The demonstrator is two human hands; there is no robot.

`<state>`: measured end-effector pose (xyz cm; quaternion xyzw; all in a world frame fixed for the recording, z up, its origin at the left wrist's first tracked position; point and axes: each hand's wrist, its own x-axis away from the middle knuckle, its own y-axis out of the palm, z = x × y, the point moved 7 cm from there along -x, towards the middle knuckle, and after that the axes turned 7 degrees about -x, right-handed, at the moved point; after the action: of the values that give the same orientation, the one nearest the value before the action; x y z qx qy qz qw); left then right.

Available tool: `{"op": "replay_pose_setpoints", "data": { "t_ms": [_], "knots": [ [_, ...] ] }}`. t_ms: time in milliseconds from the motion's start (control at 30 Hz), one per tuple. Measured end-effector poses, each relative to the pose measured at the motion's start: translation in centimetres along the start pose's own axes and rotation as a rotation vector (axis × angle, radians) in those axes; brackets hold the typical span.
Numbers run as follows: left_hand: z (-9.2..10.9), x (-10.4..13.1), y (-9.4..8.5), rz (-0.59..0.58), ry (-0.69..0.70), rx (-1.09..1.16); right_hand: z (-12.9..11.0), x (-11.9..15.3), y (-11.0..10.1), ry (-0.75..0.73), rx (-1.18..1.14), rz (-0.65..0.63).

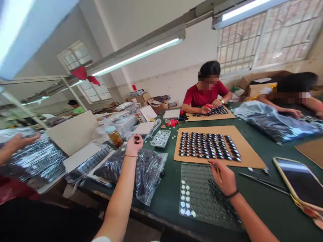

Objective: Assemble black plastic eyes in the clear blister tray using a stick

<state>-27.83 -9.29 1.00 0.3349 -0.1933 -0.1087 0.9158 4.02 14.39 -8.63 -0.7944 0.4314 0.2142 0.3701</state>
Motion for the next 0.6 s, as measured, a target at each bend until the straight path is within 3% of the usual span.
{"op": "replay_pose_setpoints", "data": {
  "t_ms": [67,133,233,333,433,600],
  "knots": [
    [-9.0,1.1,1.9,-0.112,-0.198,-0.023,0.3,-0.5,0.0,0.024,0.003,-0.014],
    [-16.5,3.9,3.7,-0.289,-0.408,0.009,0.5,-0.8,-0.2,0.054,0.043,0.005],
    [-23.2,7.9,4.4,-0.424,-0.637,0.044,0.1,-0.9,-0.8,0.095,0.061,0.026],
    [-25.9,9.1,3.1,-0.377,-0.722,-0.024,-1.3,-2.3,-1.3,0.102,0.019,0.067],
    [-26.4,8.4,2.1,-0.318,-0.676,-0.075,-3.8,-6.3,0.5,0.023,-0.006,0.096],
    [-26.5,7.3,1.8,-0.296,-0.612,-0.092,-9.1,-15.7,10.3,-0.243,-0.066,-0.137]
  ]
}}
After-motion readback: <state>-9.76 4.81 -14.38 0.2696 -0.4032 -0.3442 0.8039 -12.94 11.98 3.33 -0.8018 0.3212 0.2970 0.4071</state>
